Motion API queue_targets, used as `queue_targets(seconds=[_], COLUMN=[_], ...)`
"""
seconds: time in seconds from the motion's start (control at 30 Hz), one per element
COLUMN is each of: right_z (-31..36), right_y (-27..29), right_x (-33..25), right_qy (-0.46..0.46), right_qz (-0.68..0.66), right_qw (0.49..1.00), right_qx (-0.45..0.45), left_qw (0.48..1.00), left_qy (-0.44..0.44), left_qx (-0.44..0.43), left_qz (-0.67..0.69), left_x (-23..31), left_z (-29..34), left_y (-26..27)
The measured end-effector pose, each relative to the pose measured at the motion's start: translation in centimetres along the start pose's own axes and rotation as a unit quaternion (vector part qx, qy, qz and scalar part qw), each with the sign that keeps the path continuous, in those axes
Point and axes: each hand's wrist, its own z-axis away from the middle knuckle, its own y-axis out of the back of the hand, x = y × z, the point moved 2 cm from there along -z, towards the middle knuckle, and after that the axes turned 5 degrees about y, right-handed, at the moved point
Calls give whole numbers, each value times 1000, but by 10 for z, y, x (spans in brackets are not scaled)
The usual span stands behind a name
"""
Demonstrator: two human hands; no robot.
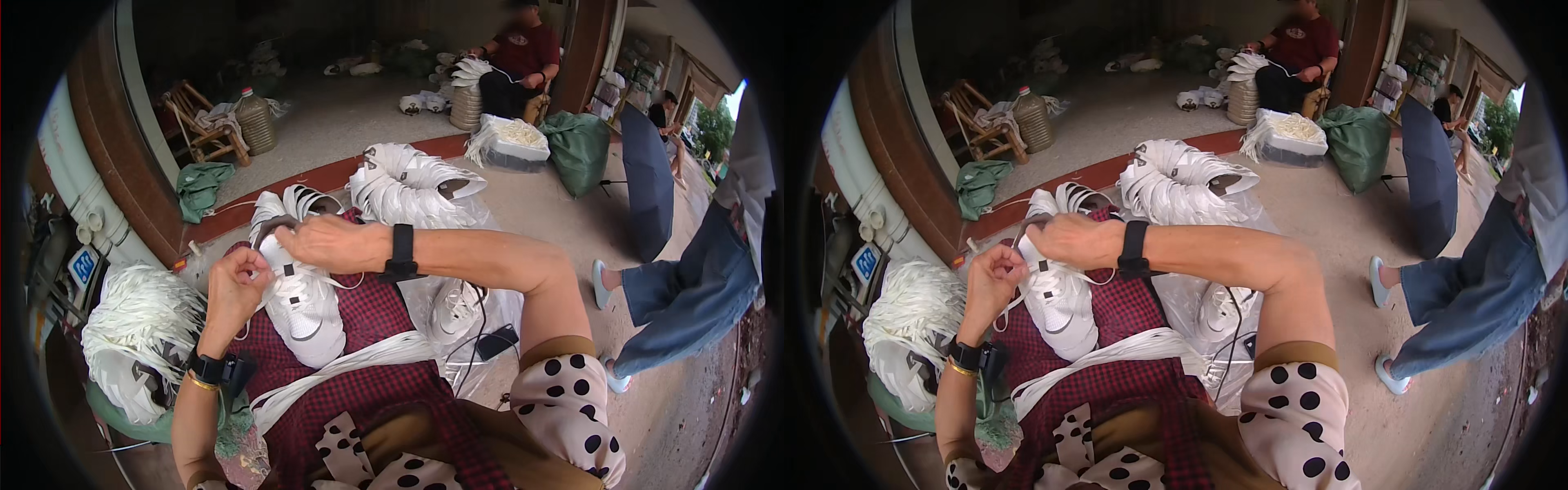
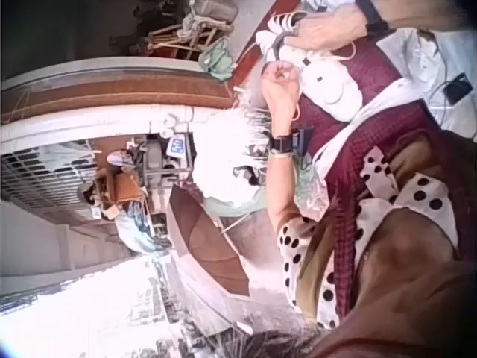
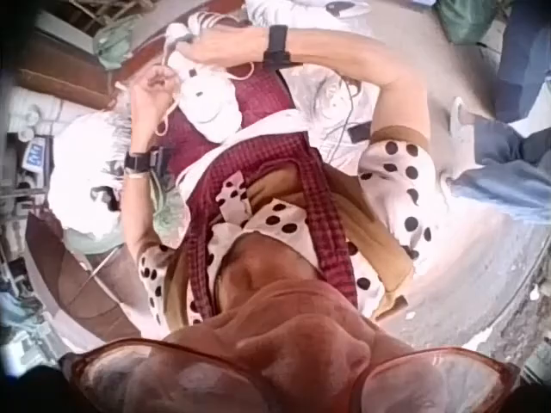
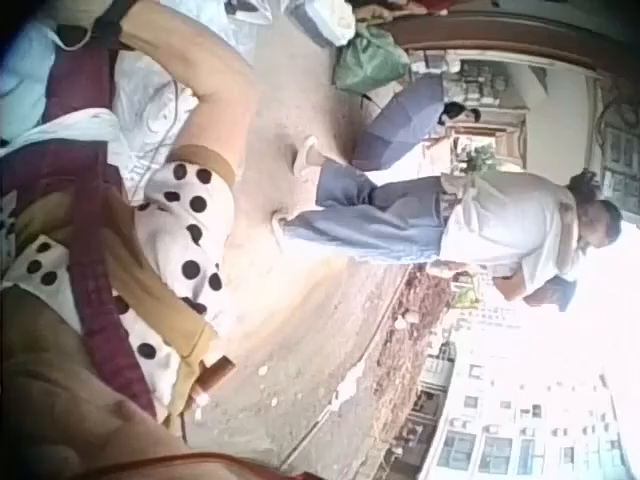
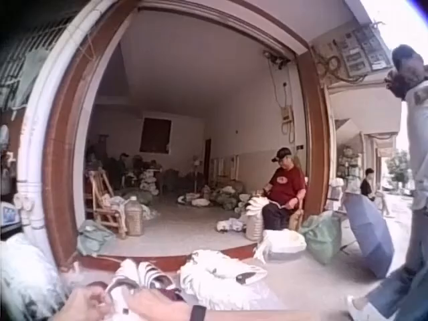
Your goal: The recorder is lacing a pair of white sneakers while sitting in a workshop area.
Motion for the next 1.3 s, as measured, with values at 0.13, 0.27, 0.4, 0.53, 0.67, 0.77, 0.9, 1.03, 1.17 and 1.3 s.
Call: queue_targets(seconds=[0.13,0.27,0.4,0.53,0.67,0.77,0.9,1.03,1.17,1.3], right_z=[26,60,86,111,147,171,196,211,226,238], right_y=[1,5,0,-4,-2,-1,-1,-5,-13,-27], right_x=[16,20,27,40,56,71,87,97,109,120], right_qy=[-13,-79,-119,-124,-189,-228,-265,-283,-303,-296], right_qz=[-30,-46,-57,-58,-43,-23,-20,-15,-26,-12], right_qw=[999,994,990,990,979,971,962,958,951,954], right_qx=[9,-56,-44,-35,-57,-66,-67,-53,-58,-50], left_qw=[1000,996,997,995,997,989,998,997,985,956], left_qy=[21,71,62,73,73,-96,42,59,83,59], left_qx=[-20,-23,-32,-45,-11,100,-19,-44,142,248], left_qz=[12,54,40,43,37,-57,-31,-29,-52,-145], left_x=[4,3,-2,-6,-7,-6,-24,-41,-66,-94], left_z=[10,18,21,26,25,20,13,4,2,15], left_y=[17,28,43,43,27,25,19,25,76,135])
